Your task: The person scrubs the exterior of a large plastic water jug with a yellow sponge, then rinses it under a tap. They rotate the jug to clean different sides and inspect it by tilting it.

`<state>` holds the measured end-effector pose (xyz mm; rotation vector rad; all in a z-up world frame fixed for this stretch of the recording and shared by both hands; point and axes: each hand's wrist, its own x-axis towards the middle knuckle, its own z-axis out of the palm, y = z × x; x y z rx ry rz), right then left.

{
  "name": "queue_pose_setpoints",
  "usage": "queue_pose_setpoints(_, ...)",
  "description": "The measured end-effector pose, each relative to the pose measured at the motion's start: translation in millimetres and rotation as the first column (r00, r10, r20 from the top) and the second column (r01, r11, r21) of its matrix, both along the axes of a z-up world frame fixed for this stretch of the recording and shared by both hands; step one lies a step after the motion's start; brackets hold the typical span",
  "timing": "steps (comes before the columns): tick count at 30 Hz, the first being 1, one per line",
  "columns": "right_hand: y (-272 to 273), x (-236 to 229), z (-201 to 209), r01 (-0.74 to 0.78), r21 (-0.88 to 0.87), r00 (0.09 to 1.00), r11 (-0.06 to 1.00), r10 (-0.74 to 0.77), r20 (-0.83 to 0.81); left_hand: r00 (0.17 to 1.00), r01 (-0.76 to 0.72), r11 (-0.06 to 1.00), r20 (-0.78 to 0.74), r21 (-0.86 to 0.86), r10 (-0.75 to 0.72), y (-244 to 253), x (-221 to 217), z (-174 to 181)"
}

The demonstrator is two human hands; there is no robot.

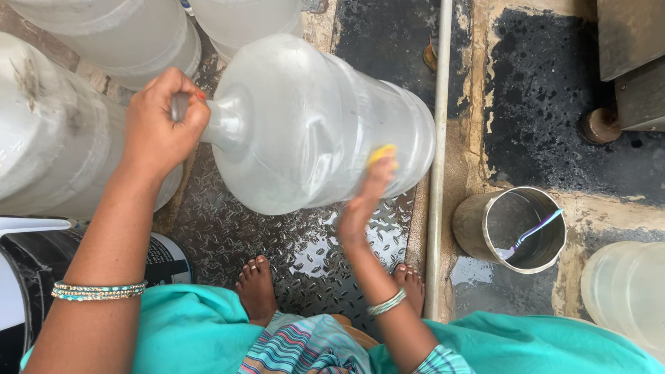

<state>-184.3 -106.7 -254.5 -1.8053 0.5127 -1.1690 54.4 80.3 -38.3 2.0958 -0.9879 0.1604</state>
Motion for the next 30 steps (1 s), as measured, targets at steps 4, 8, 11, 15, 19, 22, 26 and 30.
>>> queue_pose_setpoints(4, 60, 7, -2, -0.027, -0.391, 0.994, 0.92, -0.015, -0.104, 0.999, -0.006, 1.0, -0.036, 0.004, 0.006, 1, 11, -1)
queue_pose_setpoints(8, -25, -10, -52, 0.236, -0.198, 0.915, 0.951, -0.287, -0.285, 0.984, -0.028, 1.0, -0.177, 0.007, 0.029, 8, 16, -9)
queue_pose_setpoints(11, -109, -30, -84, 0.291, 0.406, 0.944, 0.866, -0.191, -0.269, 0.999, 0.042, 0.999, -0.026, -0.03, -0.043, 10, 19, -8)
queue_pose_setpoints(15, -151, -49, -101, -0.072, 0.966, 0.997, 0.247, 0.052, 0.061, 0.968, -0.087, 0.996, -0.238, -0.016, 0.081, 6, 16, 0)
queue_pose_setpoints(19, -160, -64, -86, -0.182, 0.929, 0.983, 0.322, 0.041, 0.178, 0.862, -0.249, 0.959, -0.421, 0.134, 0.282, 1, 11, 17)
queue_pose_setpoints(22, -168, -66, -58, -0.045, 0.89, 0.999, 0.454, 0.027, 0.037, 0.848, -0.259, 0.941, -0.416, 0.217, 0.329, 0, 3, 27)
queue_pose_setpoints(26, -135, -23, 4, 0.306, 0.457, 0.915, 0.835, -0.126, -0.383, 0.901, -0.23, 0.947, -0.318, 0.225, 0.295, -1, -10, 33)
queue_pose_setpoints(30, -14, 7, 61, 0.06, -0.18, 0.93, 0.982, -0.12, -0.348, 0.91, -0.267, 0.923, -0.243, 0.277, 0.337, -1, -14, 29)
